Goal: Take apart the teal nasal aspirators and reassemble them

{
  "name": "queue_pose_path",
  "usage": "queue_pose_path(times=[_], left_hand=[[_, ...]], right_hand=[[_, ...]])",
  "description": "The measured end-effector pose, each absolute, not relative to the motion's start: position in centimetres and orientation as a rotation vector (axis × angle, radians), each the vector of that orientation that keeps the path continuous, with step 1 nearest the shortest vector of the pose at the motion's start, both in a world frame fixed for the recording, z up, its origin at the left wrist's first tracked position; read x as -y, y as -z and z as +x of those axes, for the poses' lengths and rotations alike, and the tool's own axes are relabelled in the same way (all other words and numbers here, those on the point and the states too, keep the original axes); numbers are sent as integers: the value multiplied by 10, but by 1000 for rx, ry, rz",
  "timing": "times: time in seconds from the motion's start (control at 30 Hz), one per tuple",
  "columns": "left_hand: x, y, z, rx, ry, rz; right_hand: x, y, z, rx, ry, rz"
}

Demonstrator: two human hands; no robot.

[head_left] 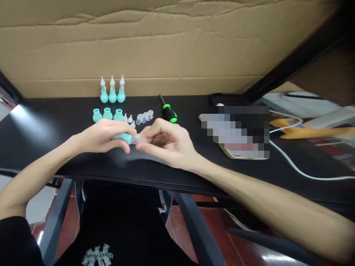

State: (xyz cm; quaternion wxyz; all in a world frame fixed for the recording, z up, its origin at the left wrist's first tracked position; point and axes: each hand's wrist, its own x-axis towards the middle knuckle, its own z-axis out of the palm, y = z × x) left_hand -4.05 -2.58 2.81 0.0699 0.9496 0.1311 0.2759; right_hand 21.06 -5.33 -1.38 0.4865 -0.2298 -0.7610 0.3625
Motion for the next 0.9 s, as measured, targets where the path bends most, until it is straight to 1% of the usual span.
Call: queue_pose_path(times=[0.1, 0.2, 0.3, 0.43, 0.6, 0.73, 0.9], left_hand=[[29, -33, -44, -435, -712, 2723], [29, -38, -49, -446, -678, 2631], [22, -42, -56, -469, -836, 2593], [6, -48, -72, -580, -1028, 2496], [-15, -64, -110, -850, -1060, 2436], [-35, -69, -143, -979, -802, 2443], [-60, -53, -167, -1015, -532, 2322]], right_hand=[[54, 14, 213, 1851, -862, -567], [46, 6, 227, 1676, -767, -624], [30, -2, 245, 1557, -739, -661], [7, 0, 258, 1631, -747, -753], [-10, 14, 260, 1756, -644, -965], [-22, 21, 270, 1738, -588, -1054], [-40, 28, 289, 1768, -429, -1097]])
